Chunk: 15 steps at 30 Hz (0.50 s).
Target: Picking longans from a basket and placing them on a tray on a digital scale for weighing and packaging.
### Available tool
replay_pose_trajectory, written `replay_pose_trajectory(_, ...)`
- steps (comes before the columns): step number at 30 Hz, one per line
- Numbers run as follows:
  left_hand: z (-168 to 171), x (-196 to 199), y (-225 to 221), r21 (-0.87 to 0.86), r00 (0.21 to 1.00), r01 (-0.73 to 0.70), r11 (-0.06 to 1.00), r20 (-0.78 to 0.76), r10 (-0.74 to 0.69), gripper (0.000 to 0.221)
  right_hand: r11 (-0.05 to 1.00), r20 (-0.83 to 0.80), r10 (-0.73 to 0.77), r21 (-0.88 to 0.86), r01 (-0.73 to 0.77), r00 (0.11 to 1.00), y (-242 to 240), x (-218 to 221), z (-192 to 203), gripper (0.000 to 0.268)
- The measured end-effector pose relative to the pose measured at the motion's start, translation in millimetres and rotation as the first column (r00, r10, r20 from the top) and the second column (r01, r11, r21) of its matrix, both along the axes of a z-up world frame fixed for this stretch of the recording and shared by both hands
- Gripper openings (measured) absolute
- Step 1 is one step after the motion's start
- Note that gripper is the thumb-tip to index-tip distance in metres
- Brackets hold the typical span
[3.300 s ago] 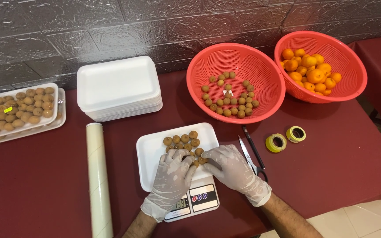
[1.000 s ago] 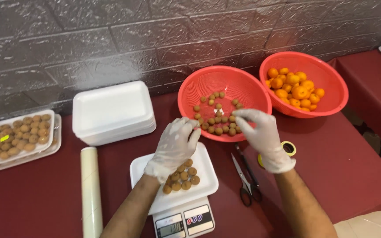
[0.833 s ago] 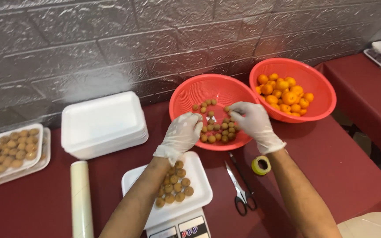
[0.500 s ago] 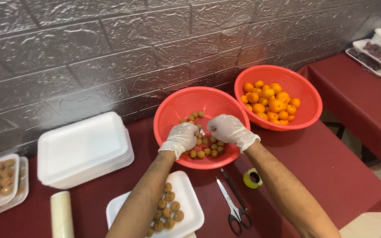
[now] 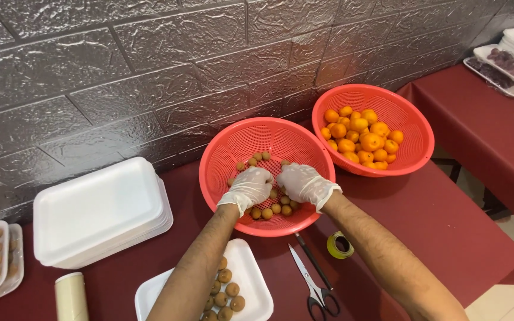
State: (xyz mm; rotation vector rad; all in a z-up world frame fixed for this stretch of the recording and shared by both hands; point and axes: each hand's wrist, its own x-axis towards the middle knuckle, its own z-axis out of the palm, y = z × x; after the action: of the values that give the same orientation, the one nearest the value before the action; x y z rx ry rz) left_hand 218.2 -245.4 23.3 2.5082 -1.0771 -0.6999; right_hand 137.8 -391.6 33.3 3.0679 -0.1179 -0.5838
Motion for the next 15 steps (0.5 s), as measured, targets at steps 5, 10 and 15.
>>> replay_pose_trajectory(5, -6.5, 3.5, -0.9, -0.124, 0.995, -0.062, 0.99, -0.081, 0.052, 0.031, 0.958, 0.076, -0.079, 0.281, 0.055, 0.994, -5.6, -6.7, 25.1, 0.024)
replay_pose_trajectory(10, -59.7, 32.1, -28.6, -0.279, 0.963, -0.189, 0.941, -0.238, 0.123, 0.035, 0.815, 0.266, -0.232, 0.578, 0.038, 0.936, -12.8, -13.0, 19.6, 0.024)
replay_pose_trajectory(15, -10.6, 5.6, -6.9, -0.455, 0.683, -0.575, 0.679, -0.725, 0.093, 0.042, 0.615, 0.309, -0.425, 0.788, 0.021, 0.851, -13.5, -15.6, 14.0, 0.029)
